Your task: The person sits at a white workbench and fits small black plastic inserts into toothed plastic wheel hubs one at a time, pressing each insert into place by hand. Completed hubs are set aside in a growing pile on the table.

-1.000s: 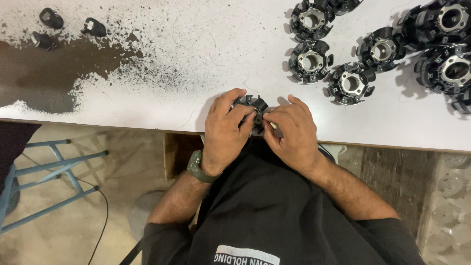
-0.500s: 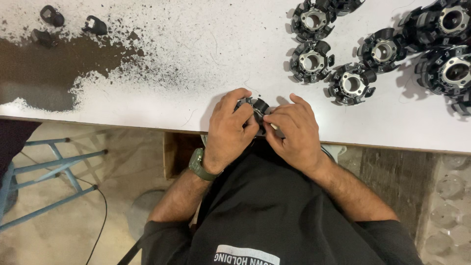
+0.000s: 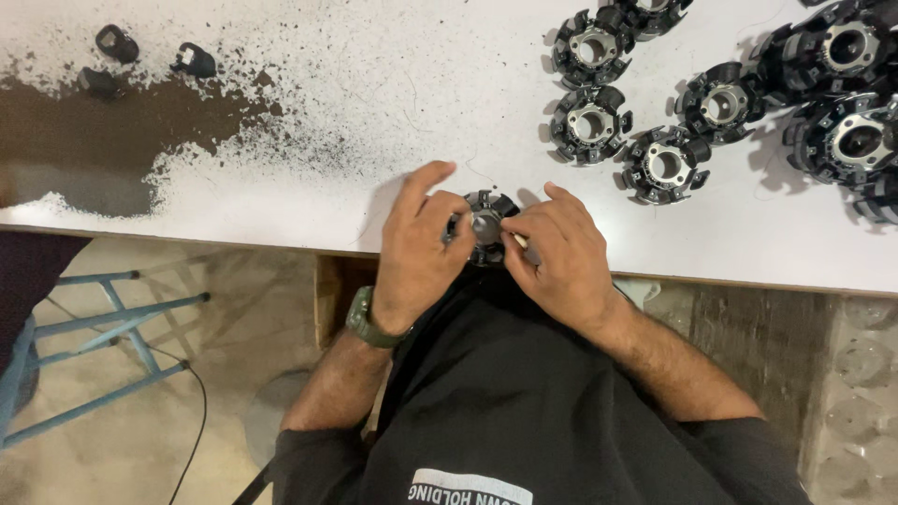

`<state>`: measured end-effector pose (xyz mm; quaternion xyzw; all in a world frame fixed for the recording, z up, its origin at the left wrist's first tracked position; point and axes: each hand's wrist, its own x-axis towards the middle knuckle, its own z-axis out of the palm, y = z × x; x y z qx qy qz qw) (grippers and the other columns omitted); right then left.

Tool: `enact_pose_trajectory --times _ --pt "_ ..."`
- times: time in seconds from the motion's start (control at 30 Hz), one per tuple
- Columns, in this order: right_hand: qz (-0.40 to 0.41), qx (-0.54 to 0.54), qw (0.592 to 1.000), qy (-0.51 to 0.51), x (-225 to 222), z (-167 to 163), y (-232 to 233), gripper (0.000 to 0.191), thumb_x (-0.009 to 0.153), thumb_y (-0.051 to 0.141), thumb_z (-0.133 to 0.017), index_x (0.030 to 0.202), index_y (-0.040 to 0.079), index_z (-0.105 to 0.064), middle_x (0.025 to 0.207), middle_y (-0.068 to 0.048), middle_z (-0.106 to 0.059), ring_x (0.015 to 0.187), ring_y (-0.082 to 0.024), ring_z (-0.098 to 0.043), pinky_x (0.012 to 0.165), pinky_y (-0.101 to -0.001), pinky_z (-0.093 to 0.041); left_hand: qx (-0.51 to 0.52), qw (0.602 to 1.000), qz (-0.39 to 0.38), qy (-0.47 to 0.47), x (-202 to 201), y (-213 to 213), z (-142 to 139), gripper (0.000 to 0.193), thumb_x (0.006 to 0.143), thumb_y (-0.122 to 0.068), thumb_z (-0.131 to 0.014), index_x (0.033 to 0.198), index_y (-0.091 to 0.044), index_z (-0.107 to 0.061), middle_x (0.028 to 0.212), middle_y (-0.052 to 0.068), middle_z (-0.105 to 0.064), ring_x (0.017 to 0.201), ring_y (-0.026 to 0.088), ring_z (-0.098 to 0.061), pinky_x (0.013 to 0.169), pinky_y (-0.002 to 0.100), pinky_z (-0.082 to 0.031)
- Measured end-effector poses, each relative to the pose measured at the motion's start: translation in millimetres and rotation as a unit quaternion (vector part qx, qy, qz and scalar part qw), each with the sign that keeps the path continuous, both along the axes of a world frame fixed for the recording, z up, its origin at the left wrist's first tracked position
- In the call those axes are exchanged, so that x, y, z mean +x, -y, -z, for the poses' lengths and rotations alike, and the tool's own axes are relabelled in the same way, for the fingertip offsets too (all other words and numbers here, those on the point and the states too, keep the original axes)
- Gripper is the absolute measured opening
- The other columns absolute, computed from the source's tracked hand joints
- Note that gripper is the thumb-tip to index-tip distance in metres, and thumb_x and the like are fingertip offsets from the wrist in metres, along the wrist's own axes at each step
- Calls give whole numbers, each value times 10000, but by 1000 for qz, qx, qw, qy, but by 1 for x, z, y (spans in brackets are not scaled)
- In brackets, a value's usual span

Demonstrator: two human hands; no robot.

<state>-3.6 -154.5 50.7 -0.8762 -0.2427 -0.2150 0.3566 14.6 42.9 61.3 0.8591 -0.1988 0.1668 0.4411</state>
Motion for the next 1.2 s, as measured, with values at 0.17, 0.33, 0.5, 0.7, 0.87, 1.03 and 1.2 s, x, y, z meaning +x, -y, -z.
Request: enact_pose_trajectory --times 0.17,0.33,0.5,0.7,0.87,1.03,1.2 --pt "28 56 998 4 -2 8 3 242 863 -32 -759 1054 52 -634 995 -104 -690 989 -313 -692 1084 -510 -530 66 998 4 16 3 -8 -13 228 840 -74 -795 973 -41 -613 1240 124 -585 1112 342 -623 925 440 -526" --pt "21 50 998 -6 3 16 2 263 831 -35 -752 1042 51 -620 981 -101 -683 964 -321 -684 1069 -521 -529 145 988 40 -20 8 6 -7 290 772 -94 -822 955 -25 -607 1088 134 -569 978 354 -601 835 461 -505" --pt "12 43 999 -14 4 16 3 263 833 -37 -751 1039 50 -613 972 -95 -669 954 -314 -679 1071 -519 -521 183 982 30 -40 13 12 0 261 819 -104 -788 997 -27 -614 1071 110 -583 974 331 -611 828 448 -514" --pt "14 53 998 -19 5 14 2 261 822 -37 -753 1020 52 -608 961 -90 -667 932 -326 -664 1068 -521 -525 148 989 14 2 9 5 -4 226 808 -107 -762 975 -36 -627 1207 125 -607 1061 350 -612 901 468 -507" --pt "13 56 998 -15 5 13 1 263 821 -36 -754 1021 53 -607 956 -95 -657 927 -338 -655 1065 -516 -528 164 986 28 4 10 5 -5 243 838 -112 -757 1045 -25 -665 1302 143 -598 1109 356 -605 920 478 -494" --pt "11 57 998 -14 6 14 1 264 829 -30 -758 1025 57 -604 967 -91 -663 935 -337 -655 1071 -517 -524 176 983 26 39 10 2 -11 140 892 -71 -726 1020 -61 -669 1344 91 -611 1169 306 -614 975 457 -506" --pt "7 55 998 -24 8 15 1 273 821 -29 -761 1034 59 -613 974 -90 -664 945 -324 -650 1081 -518 -512 227 964 113 83 11 -7 -17 216 823 -88 -703 1033 -55 -669 1293 142 -605 1167 348 -615 937 474 -504"
